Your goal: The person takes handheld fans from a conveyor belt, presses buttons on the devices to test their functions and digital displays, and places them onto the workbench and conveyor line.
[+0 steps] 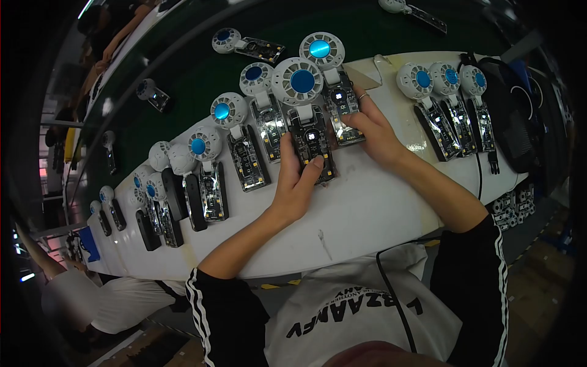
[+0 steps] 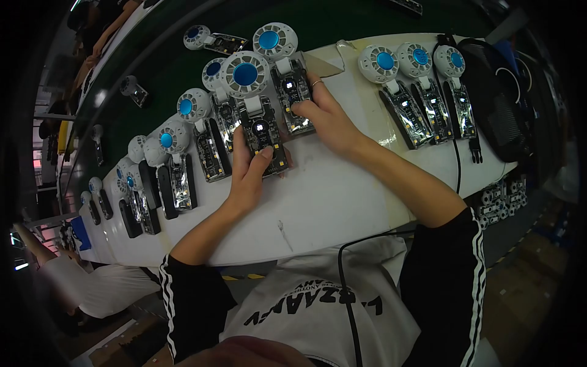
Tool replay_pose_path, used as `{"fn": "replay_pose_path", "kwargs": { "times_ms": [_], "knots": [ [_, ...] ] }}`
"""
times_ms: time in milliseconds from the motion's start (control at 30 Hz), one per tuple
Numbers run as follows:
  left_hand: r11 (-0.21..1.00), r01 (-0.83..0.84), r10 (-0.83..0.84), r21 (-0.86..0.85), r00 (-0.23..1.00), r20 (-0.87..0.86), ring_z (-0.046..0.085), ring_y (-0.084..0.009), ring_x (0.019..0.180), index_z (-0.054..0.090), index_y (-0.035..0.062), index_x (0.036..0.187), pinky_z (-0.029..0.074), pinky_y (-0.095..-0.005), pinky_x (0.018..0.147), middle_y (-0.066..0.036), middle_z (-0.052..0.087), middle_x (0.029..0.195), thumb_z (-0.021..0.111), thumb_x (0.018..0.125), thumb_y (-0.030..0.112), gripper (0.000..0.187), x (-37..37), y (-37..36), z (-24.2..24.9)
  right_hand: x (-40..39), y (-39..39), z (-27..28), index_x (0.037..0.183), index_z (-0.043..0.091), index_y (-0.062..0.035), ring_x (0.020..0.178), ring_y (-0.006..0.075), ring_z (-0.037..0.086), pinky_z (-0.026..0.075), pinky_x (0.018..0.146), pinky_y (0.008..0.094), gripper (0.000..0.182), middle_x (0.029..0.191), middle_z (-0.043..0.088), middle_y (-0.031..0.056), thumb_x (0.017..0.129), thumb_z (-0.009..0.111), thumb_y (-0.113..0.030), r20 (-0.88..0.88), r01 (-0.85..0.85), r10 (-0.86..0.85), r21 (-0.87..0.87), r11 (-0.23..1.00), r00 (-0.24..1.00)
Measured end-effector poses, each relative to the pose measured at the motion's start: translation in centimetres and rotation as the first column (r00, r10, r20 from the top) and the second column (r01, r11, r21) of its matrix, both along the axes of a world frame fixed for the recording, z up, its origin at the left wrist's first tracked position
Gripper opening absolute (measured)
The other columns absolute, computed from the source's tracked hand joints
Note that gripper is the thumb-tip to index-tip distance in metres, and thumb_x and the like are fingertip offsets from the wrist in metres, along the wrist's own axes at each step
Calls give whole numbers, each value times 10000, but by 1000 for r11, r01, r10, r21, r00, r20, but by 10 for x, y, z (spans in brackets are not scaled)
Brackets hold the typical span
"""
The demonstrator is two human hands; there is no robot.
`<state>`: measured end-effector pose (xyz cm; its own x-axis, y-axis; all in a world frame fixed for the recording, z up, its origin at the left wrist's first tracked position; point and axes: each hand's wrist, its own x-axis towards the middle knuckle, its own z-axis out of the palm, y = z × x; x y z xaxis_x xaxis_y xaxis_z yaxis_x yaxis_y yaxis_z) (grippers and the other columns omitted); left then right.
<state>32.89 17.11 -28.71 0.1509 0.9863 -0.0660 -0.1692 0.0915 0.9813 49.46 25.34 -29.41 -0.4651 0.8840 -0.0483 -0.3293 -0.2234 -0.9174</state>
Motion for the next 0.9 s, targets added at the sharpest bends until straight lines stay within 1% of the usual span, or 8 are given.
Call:
{"fn": "replay_pose_path", "kwargs": {
  "times_ms": [167,233,367,433,667,767,833,900],
  "knots": [
    [999,33,-32,-29,999,16,455,-88,830,180,-4,1281,445,-228,677,-64,466,1009,438,912,85,460,-2,0,4,-1,0,1,1330,267,-3,991,122,465,387,885,273,533,1102,486,67,839,453,-93,7,-3,2,10,1000,1000],
    [999,38,-38,-8,999,13,458,-81,794,183,2,1277,448,-222,630,-57,469,985,437,912,83,452,-1,0,4,-2,1,0,1410,142,-39,942,175,565,505,766,319,654,1140,507,114,823,431,-50,24,15,-16,17,1000,1000],
    [999,26,-25,-23,999,42,465,-86,785,172,3,1283,452,-228,628,-63,470,986,435,912,83,461,-2,1,3,0,2,-1,1406,150,-35,955,173,561,499,777,319,647,1140,507,112,824,431,-51,42,-5,5,10,1000,999],
    [999,40,-40,-19,999,-6,468,-87,777,162,5,1290,455,-231,624,-64,470,985,436,911,84,474,-3,0,0,0,-1,4,1350,229,10,998,133,479,407,881,285,567,1104,490,82,840,453,-97,6,-18,18,-26,999,1000],
    [999,40,-40,-32,999,1,468,-92,778,142,6,1296,455,-239,609,-65,468,983,445,903,83,502,-5,1,0,0,2,0,1343,235,7,985,136,491,425,855,292,566,1089,492,87,831,454,-95,-11,-18,18,-5,1000,1000],
    [997,72,-72,-4,997,-26,480,-110,777,138,10,1299,462,-249,597,-75,469,980,455,873,65,534,-7,2,-3,2,1,3,1339,237,7,984,140,494,431,847,294,575,1086,489,92,814,450,-86,-31,-8,7,-32,999,999],
    [997,64,-65,40,998,11,577,-214,763,184,38,1269,476,-292,563,-159,488,1061,409,810,43,510,-5,2,-1,4,5,-5,1393,160,-44,935,190,576,511,756,326,675,1150,505,125,771,422,-32,-24,-44,44,-27,999,999],
    [998,50,-50,26,998,22,577,-219,768,181,39,1269,478,-298,565,-162,486,1062,411,798,38,524,-5,3,-1,2,3,-4,1393,162,-42,940,189,571,509,760,324,679,1145,502,125,766,424,-30,-31,-23,23,-20,1000,999]
  ]
}}
